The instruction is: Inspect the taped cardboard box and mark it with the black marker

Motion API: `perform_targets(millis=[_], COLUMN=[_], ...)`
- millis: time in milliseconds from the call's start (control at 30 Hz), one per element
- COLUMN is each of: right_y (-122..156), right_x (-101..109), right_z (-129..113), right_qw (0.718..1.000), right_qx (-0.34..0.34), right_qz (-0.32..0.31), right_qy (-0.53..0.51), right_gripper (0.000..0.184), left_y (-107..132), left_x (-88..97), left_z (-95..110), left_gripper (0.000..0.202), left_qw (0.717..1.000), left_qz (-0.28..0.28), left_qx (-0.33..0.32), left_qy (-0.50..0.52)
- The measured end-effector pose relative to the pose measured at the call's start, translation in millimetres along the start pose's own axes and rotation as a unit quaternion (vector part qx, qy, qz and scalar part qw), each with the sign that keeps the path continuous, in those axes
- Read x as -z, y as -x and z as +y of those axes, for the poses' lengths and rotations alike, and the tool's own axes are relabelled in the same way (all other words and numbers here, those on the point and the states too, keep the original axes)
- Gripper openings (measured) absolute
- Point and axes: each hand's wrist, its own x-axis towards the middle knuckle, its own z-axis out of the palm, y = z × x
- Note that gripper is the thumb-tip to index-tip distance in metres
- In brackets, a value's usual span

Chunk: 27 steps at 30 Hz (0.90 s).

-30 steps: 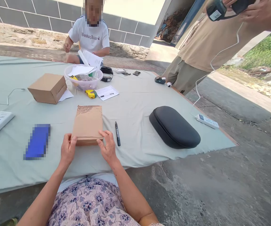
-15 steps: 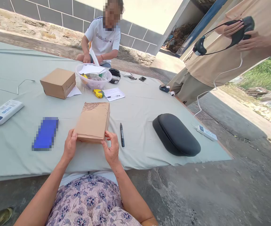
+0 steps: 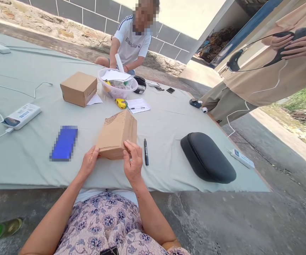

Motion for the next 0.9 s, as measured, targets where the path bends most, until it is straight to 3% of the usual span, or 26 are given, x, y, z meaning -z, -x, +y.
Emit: perform_targets(millis=[167,367,500,900], right_y=[-4.1,-4.0,-2.2,-0.2], right_x=[0.7,-7.0,-13.8,-16.6], right_z=[-0.3,-12.3,-15.4,-9.6], right_qw=[1.000,0.989,0.983,0.986], right_qx=[0.010,0.075,0.095,0.092], right_qz=[-0.003,-0.022,-0.013,-0.008], right_qy=[0.028,0.126,0.159,0.138], right_gripper=[0.033,0.022,0.019,0.020], left_y=[2.5,1.7,2.0,5.0], left_x=[0.2,-12.0,-14.5,-11.0], left_z=[2.9,-15.4,-22.8,-19.3], left_gripper=[0.058,0.052,0.045,0.040], left_qw=[0.998,0.978,0.966,0.969], left_qz=[-0.014,-0.001,-0.007,-0.005], left_qx=[-0.015,-0.146,-0.191,-0.207], left_qy=[-0.059,-0.149,-0.177,-0.131])
